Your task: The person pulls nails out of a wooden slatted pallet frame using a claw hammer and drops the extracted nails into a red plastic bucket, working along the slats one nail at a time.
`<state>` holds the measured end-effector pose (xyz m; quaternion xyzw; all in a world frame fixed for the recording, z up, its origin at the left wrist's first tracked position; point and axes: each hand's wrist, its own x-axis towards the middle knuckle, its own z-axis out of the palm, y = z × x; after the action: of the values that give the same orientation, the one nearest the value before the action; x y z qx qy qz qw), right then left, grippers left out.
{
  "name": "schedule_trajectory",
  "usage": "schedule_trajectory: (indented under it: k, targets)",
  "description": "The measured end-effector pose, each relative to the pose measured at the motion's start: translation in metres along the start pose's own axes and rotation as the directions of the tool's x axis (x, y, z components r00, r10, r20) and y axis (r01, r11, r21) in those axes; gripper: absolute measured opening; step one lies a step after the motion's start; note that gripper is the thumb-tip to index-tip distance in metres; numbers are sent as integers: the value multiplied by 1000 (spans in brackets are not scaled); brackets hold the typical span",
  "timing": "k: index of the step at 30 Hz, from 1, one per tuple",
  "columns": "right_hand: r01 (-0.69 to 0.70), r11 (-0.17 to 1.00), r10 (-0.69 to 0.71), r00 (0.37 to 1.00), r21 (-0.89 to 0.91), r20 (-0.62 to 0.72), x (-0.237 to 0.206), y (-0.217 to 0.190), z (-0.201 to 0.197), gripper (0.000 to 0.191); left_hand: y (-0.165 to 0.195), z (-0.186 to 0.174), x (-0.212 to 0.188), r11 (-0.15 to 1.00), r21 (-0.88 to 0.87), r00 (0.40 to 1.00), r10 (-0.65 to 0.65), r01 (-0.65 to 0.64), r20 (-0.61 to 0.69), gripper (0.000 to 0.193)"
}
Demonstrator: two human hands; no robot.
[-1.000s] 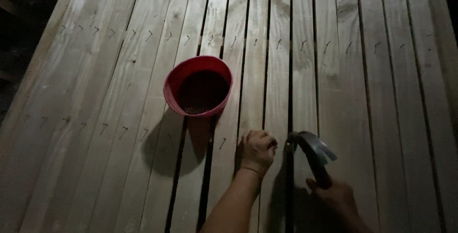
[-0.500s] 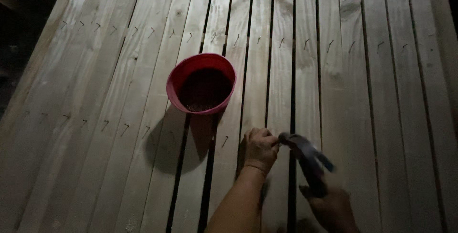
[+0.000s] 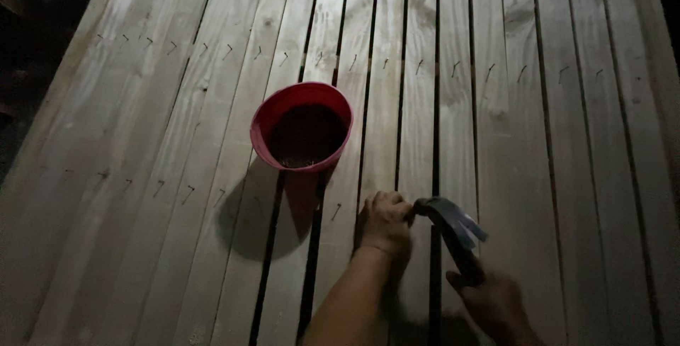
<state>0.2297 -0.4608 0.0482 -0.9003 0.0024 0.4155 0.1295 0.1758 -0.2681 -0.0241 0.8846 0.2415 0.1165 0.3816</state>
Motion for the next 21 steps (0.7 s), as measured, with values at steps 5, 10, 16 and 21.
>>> schedule_trajectory:
  k: [5, 10, 16, 21]
  targets:
    - [165, 979, -147, 978, 120, -146, 0, 16, -7, 32, -10, -1, -12, 990, 132, 999, 51, -50, -7, 25]
    - [552, 679, -696, 693, -483, -188, 19, 43, 10, 34, -3, -5, -14, 993, 119, 1000, 1, -1, 6, 26]
    - [-117, 830, 65, 991, 545, 113, 36, 41, 23, 24, 11, -21, -10, 970, 189, 956, -196, 155, 220, 13]
    - [-92, 907, 109, 994, 412, -17, 17, 26, 15, 43, 3, -19, -11, 994, 70, 993, -85, 79, 81, 28]
